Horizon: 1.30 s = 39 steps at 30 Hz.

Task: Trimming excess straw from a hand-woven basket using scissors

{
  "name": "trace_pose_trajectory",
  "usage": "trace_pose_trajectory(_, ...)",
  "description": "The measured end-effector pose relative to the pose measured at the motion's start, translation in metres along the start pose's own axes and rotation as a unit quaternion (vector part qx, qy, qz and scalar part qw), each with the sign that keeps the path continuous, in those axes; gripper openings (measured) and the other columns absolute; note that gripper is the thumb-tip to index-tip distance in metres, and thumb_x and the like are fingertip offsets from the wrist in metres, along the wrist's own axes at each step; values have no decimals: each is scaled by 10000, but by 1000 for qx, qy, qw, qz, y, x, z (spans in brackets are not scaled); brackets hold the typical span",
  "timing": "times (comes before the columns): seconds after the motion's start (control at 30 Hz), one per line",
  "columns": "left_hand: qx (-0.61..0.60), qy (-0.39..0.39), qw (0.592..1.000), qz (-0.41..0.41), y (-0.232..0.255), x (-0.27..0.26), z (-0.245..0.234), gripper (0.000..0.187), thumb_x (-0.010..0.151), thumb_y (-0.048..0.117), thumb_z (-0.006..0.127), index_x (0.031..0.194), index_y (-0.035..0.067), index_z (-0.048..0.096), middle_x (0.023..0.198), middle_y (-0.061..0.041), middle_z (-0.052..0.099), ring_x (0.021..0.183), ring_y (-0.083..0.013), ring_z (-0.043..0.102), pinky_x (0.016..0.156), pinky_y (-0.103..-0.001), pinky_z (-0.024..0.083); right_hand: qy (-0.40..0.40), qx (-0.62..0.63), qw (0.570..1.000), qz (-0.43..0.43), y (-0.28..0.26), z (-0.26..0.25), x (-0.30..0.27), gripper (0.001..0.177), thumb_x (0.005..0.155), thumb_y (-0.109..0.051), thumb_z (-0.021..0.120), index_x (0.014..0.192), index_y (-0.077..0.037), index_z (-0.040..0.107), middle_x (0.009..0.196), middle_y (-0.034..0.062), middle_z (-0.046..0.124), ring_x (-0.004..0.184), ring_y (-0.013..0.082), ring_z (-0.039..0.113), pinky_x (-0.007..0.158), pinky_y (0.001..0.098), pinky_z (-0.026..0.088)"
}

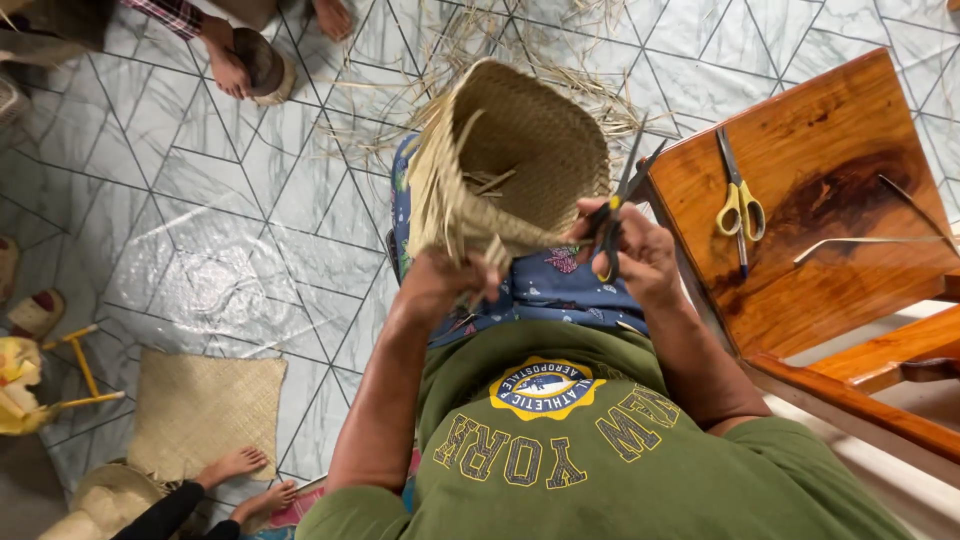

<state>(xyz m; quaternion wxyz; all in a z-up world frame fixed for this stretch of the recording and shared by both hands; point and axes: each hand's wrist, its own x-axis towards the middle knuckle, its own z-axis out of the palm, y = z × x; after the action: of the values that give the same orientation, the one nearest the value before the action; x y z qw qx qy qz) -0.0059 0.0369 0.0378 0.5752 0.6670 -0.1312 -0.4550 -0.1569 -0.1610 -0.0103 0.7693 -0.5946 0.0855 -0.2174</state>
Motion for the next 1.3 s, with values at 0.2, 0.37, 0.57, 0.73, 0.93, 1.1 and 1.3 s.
trace_pose_trajectory(0.2,197,-156,968,13,-37,-32,-5,211,733,287,745,773,80,731,580,-147,668,538,-246,638,589,-353,489,-60,21,992,-106,1,14,-9,600,641,-103,785,1127,158,549,807,215,653,613,183,631,570,251,534)
trace_pose_trajectory(0.37,406,-179,892,-85,41,-76,2,397,782,335,654,802,-61,644,640,-257,647,650,-413,662,627,-483,511,-84,26,988,-126,-5,12,-16,586,648,-75,778,1123,172,540,809,223,660,675,216,662,582,255,545)
trace_pose_trajectory(0.57,450,-216,848,177,54,-104,-52,152,815,270,628,736,196,735,656,72,728,530,-66,678,497,-234,508,-80,-29,996,-37,-23,11,-18,527,878,-294,600,1272,33,473,927,147,620,573,123,618,527,175,516)
trace_pose_trajectory(0.73,276,-290,842,361,112,-120,-41,132,849,231,646,845,102,673,668,11,671,527,-144,529,570,-294,373,-99,-35,993,-50,-31,17,-15,500,888,-285,587,1276,12,478,917,125,632,593,112,614,550,185,526)
trace_pose_trajectory(0.93,209,-56,823,525,117,-88,-5,42,811,109,651,776,115,673,679,8,631,517,-128,363,560,-291,310,-128,-123,979,-102,-33,24,-10,459,913,-333,547,1246,-21,501,895,90,642,609,120,632,614,231,533)
trace_pose_trajectory(1.1,533,90,683,491,109,-41,20,197,870,350,628,946,181,696,796,-11,647,801,-201,567,701,-356,375,-76,-51,976,-196,-25,27,-4,533,714,-187,779,1121,99,587,788,139,693,602,147,610,608,264,498)
trace_pose_trajectory(1.3,489,80,722,483,97,-27,23,298,877,395,630,1013,140,701,1076,-65,646,1091,-298,561,919,-422,384,-59,-58,982,-171,-20,22,-6,523,705,-154,784,1103,124,590,772,166,681,641,204,642,607,307,510)
